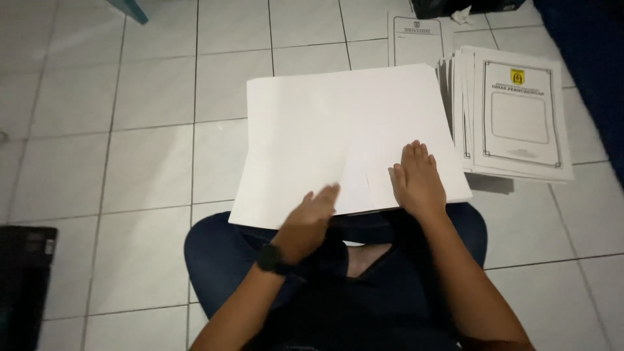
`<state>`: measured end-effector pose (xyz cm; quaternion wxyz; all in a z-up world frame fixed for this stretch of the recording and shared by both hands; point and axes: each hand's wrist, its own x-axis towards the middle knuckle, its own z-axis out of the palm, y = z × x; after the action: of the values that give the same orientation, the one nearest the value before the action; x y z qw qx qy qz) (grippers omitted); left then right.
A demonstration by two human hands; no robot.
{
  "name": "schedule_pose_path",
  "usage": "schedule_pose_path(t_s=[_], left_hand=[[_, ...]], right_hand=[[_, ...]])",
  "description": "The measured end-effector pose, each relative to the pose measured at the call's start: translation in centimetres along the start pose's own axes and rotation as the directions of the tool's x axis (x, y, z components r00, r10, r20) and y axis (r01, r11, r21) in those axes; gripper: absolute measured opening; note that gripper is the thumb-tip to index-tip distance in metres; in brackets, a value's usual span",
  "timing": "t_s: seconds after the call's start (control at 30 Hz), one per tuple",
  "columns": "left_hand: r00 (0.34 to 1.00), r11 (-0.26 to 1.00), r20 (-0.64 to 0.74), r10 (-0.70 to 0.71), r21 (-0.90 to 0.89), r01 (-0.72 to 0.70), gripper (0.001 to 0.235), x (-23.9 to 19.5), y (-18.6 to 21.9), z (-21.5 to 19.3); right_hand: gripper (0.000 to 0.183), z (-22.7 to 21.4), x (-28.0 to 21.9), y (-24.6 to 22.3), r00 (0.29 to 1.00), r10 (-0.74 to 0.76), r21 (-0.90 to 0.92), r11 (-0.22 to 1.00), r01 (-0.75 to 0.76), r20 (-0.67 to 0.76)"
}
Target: The person sits on the floor and repeatedly folds large white sheets of paper in half. They smooth the creases with their hands and place the folded sheets onto a stack beside them.
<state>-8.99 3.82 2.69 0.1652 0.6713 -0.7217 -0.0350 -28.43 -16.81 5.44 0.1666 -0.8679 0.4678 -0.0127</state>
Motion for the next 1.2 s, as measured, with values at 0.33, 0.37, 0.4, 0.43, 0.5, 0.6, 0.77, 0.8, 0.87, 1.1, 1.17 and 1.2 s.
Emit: schedule_pose_path(t_s=[0.33,0.37,0.4,0.43,0.5,0.6,0.77,0.8,0.87,1.1,1.17,1.2], left_hand=[[0.452,0.283,-0.349,-0.821,-0.936,-0.208,0.055,1.3,5.6,-10.1],[0.477,0.375,-0.288,-0.830,-0.922,0.094,0.053,1.6,6.3,-10.0],[0.493,0.374,-0.284,-0.823,-0.923,0.092,0.053,1.6,6.5,-9.3],[0.498,0.286,-0.173,-0.850,-0.945,0.160,0.058,1.5,6.8,-8.5],[0.510,0.189,-0.042,-0.859,-0.952,0.240,0.063,0.9,6.5,-5.9],[0.433,0.139,0.003,-0.901,-0.945,0.295,0.047,0.7,5.8,-2.2],[0.463,0.179,-0.094,-0.881,-0.973,0.144,0.048,3.3,7.8,-2.5],[0.467,0.178,-0.089,-0.880,-0.973,0.149,0.048,3.7,7.3,-1.9],[0.703,0.456,-0.236,-0.671,-0.879,0.140,0.050,5.1,6.3,-0.6],[0.997,0.934,-0.081,-0.019,-0.358,-0.011,0.052,9.0,2.8,-0.4],[0.999,0.988,0.014,0.045,-0.146,-0.042,0.080,8.3,1.6,1.9],[0.999,0.989,0.013,0.039,-0.143,-0.037,0.080,8.3,1.6,1.9]], right_hand=[[0.063,2.7,-8.6,-4.9,0.988,0.139,0.976,0.213,0.040,-0.071],[0.062,3.0,-9.0,-4.5,0.986,0.169,0.999,0.044,0.003,-0.011],[0.062,3.4,-9.2,-4.0,0.983,0.185,0.999,0.042,0.008,-0.016],[0.061,3.7,-9.7,-3.4,0.975,0.204,0.976,-0.212,-0.040,0.084],[0.060,4.4,-11.0,-2.2,0.958,0.220,0.887,-0.456,-0.068,0.187],[0.060,3.8,-13.2,-1.9,0.925,0.160,0.547,-0.835,-0.060,0.345],[0.085,-0.6,-13.3,-1.2,0.909,0.361,0.865,0.502,-0.002,-0.208],[0.085,-2.3,-12.4,0.4,0.907,0.368,0.867,0.499,-0.007,-0.204],[0.089,-6.0,-10.1,3.9,0.819,0.573,0.680,0.597,-0.426,0.009],[0.023,-13.6,-2.2,26.1,0.760,0.378,0.607,0.794,0.027,-0.528],[0.029,-13.3,-0.1,30.2,0.798,0.362,0.633,0.774,0.031,-0.482],[0.029,-12.0,0.7,32.6,0.800,0.358,0.633,0.773,0.035,-0.481]])
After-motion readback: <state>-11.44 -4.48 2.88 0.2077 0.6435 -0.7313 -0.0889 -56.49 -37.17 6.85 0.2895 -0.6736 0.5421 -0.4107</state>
